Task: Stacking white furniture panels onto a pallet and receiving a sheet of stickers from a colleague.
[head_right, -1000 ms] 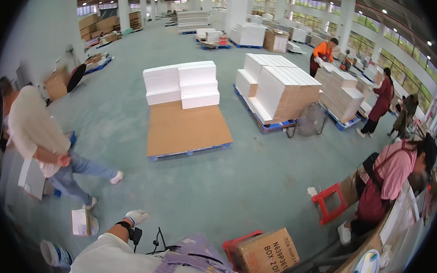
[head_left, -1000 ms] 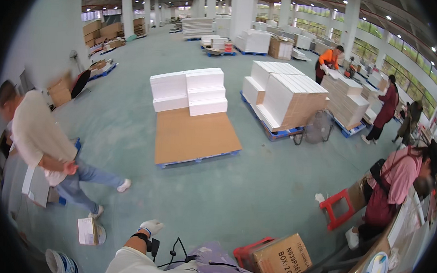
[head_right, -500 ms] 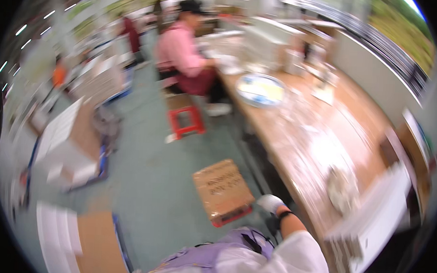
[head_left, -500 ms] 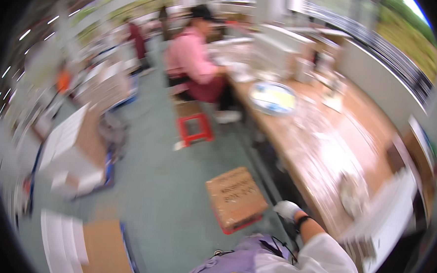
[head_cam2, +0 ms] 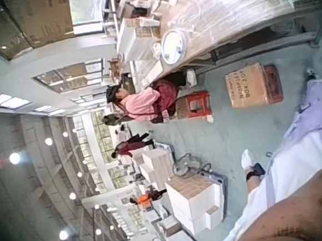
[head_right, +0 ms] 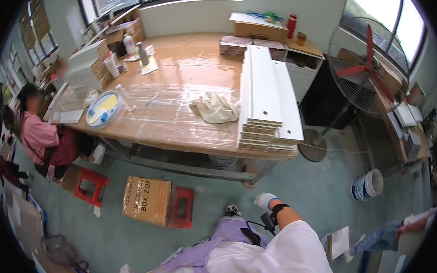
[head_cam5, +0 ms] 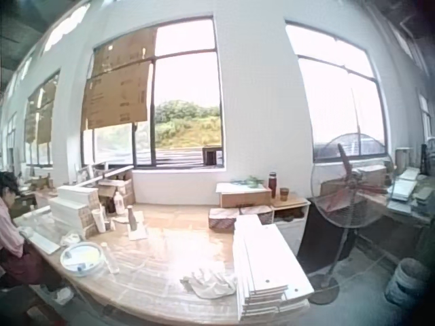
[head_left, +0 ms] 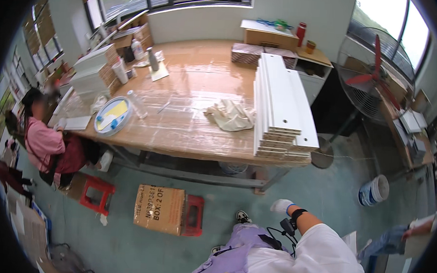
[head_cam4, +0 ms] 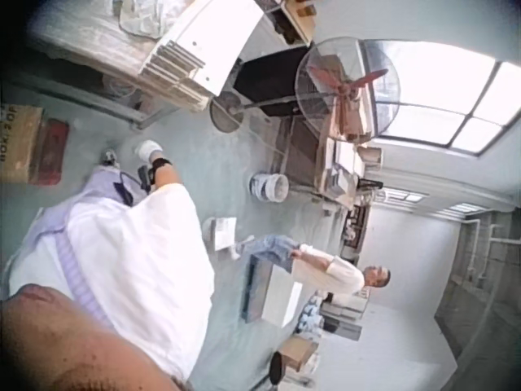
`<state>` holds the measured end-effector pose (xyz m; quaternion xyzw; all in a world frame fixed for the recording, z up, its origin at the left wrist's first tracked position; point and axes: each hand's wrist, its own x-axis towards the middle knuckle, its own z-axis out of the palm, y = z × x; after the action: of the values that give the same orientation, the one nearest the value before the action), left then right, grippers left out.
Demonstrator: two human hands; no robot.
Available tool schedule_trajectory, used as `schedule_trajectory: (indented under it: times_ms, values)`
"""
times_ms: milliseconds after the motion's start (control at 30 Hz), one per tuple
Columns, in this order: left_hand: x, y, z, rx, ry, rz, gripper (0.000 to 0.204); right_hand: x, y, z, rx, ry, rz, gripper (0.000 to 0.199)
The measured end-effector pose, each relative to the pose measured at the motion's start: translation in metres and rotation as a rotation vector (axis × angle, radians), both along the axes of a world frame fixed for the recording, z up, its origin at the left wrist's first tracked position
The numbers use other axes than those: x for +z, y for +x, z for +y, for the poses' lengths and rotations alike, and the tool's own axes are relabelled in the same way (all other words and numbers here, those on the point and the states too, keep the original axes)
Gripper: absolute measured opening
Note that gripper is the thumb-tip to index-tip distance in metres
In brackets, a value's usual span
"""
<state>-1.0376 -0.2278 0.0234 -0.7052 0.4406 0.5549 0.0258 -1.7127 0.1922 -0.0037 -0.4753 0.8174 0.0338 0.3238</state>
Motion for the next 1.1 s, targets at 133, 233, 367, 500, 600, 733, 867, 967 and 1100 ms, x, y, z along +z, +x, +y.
schedule_trajectory:
  times_ms: [133,233,367,500,600,733,867,967,1100]
  values:
    - [0.039,-0.135,-0.019,-0.111,-0.479,0.196,0.031,0.018,0.003,0.087,-0.159,0.257,0.03,0.027]
    - [0.068,-0.229,0.01,-0.471,-0.701,-0.022,0.033,0.029,-0.005,0.119,-0.177,0.33,-0.001,0.028]
    - [0.144,-0.362,0.102,-0.59,-0.525,0.174,0.043,0.02,-0.04,0.17,0.036,0.169,0.035,0.032]
    - [0.179,-0.468,0.198,-0.681,-0.483,0.421,0.043,0.071,-0.103,0.18,-0.387,0.066,-0.169,0.036]
    - [0.152,-0.532,0.251,-0.529,-0.231,0.659,0.051,0.075,-0.167,0.221,-0.499,-0.012,-0.169,0.038]
    - [0.171,-0.61,0.318,-0.31,0.117,0.852,0.04,0.068,-0.22,0.266,-0.641,-0.121,-0.156,0.04]
    - [0.159,-0.665,0.338,-0.216,0.505,1.095,0.023,0.054,-0.264,0.279,-0.729,-0.128,-0.223,0.045]
    - [0.138,-0.696,0.334,-0.233,0.653,1.12,0.028,0.063,-0.284,0.265,-0.767,-0.115,-0.246,0.047]
    - [0.172,-0.747,0.347,-0.068,0.546,0.648,0.045,0.07,-0.312,0.239,-0.737,-0.148,-0.173,0.042]
